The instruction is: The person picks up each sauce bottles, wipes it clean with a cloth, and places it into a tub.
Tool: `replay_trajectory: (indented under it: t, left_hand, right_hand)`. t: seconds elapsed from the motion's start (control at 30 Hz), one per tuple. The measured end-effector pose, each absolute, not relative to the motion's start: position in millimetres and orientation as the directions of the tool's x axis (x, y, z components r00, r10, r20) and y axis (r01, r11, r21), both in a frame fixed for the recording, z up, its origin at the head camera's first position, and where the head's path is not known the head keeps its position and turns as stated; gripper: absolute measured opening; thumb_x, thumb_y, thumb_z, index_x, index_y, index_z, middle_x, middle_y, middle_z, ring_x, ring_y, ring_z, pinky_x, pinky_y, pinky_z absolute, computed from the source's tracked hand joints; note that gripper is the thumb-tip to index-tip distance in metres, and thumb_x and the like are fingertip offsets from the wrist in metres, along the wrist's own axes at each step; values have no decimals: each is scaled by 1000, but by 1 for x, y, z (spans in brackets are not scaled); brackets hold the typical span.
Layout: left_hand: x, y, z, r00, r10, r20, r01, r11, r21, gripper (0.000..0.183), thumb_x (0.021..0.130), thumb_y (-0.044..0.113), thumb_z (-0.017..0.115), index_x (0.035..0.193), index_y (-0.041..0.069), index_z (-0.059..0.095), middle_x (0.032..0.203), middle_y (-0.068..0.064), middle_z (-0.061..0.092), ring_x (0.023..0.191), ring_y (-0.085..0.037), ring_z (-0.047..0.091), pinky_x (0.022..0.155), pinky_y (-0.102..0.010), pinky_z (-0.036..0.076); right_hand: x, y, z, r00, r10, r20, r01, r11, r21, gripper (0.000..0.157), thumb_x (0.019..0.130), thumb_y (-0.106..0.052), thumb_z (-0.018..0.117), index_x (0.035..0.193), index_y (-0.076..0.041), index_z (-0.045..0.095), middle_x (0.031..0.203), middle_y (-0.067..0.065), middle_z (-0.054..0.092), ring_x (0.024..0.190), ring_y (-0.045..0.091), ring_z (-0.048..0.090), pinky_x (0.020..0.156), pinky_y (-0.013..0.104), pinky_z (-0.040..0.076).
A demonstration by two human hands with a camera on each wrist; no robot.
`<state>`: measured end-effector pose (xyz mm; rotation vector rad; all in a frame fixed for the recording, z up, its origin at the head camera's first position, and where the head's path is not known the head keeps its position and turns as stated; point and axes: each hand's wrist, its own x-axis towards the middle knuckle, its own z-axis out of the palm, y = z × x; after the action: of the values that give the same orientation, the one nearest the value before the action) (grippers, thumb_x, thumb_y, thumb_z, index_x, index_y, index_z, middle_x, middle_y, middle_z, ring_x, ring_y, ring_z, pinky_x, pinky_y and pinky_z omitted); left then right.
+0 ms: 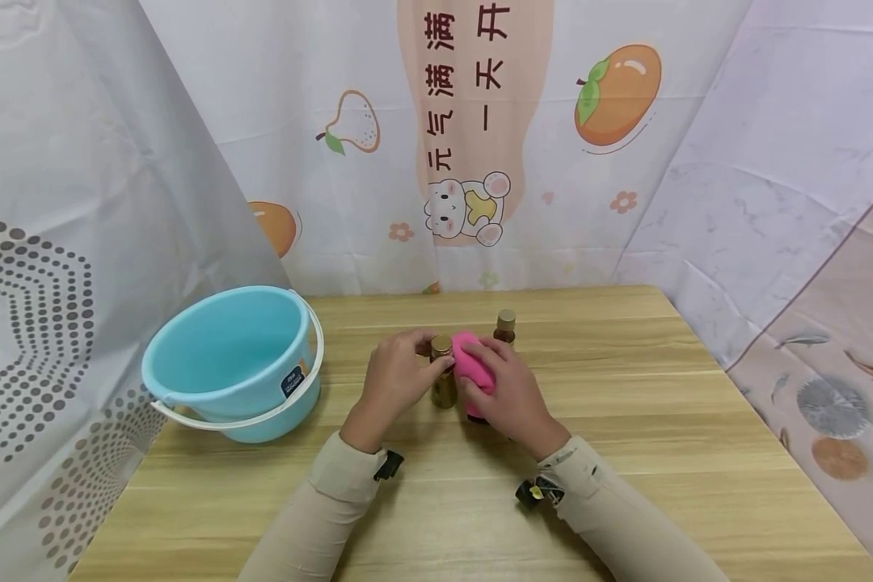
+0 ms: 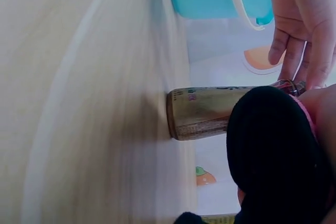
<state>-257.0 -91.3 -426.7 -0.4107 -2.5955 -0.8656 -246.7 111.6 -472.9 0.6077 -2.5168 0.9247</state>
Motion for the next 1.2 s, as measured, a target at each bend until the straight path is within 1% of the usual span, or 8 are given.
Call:
replay_trajectory:
  t: [0.1, 0.17, 0.37, 0.6, 0.9, 1.2]
  left_hand:
    - [-257, -92, -427, -887, 156, 434, 387, 765, 515, 33, 86, 37, 86, 110, 16, 77, 92, 5, 76, 90, -15, 75, 75, -41, 60]
    - [-256, -92, -426, -887, 156, 434, 386, 765, 516, 33, 86, 37, 86, 110, 16, 77, 92, 5, 76, 90, -14, 75, 74, -40, 60]
    - [-256, -91, -426, -889, 153, 432, 384, 764, 519, 31, 86, 36, 86, 108, 17, 78, 93, 6, 77, 89, -14, 75, 75, -41, 59]
    - [-256, -91, -425, -891, 150, 428, 382, 758, 528, 26, 86, 35, 86, 106, 19, 78, 91, 8, 77, 90, -13, 75, 77, -42, 59]
    - [-255, -92, -425, -895, 150, 421, 375, 764, 525, 30, 87, 37, 85, 108, 18, 77, 91, 7, 77, 91, -14, 75, 78, -42, 59]
    - [-255, -92, -424, -895, 155, 419, 381, 756, 532, 29, 87, 38, 85, 107, 18, 78, 92, 7, 77, 91, -14, 75, 77, -41, 59]
  right_hand:
    - [-247, 111, -476, -840, -262, 475, -504, 701, -505, 51, 91, -27, 78, 139, -16, 65, 142, 16, 58, 117, 33, 64, 87, 48, 60]
    - [-247, 111, -477, -851, -263, 455, -491, 708, -508, 51, 91, -27, 79, 139, -16, 66, 141, 16, 59, 116, 33, 64, 87, 49, 60]
    - [-248, 110, -484, -888, -280, 365, -443, 736, -513, 52, 90, -31, 78, 139, -17, 66, 138, 13, 60, 110, 29, 65, 87, 47, 59]
    - [-251, 112, -492, -910, -302, 283, -409, 760, -505, 53, 92, -33, 77, 142, -21, 64, 141, 10, 60, 109, 26, 65, 88, 44, 58]
    - [-253, 113, -495, -895, -338, 290, -442, 759, -479, 50, 92, -32, 77, 139, -20, 65, 139, 9, 62, 105, 24, 66, 86, 42, 57]
    - [-249, 113, -486, -891, -304, 338, -444, 742, -503, 49, 91, -31, 77, 138, -18, 67, 136, 10, 62, 105, 24, 66, 83, 42, 58]
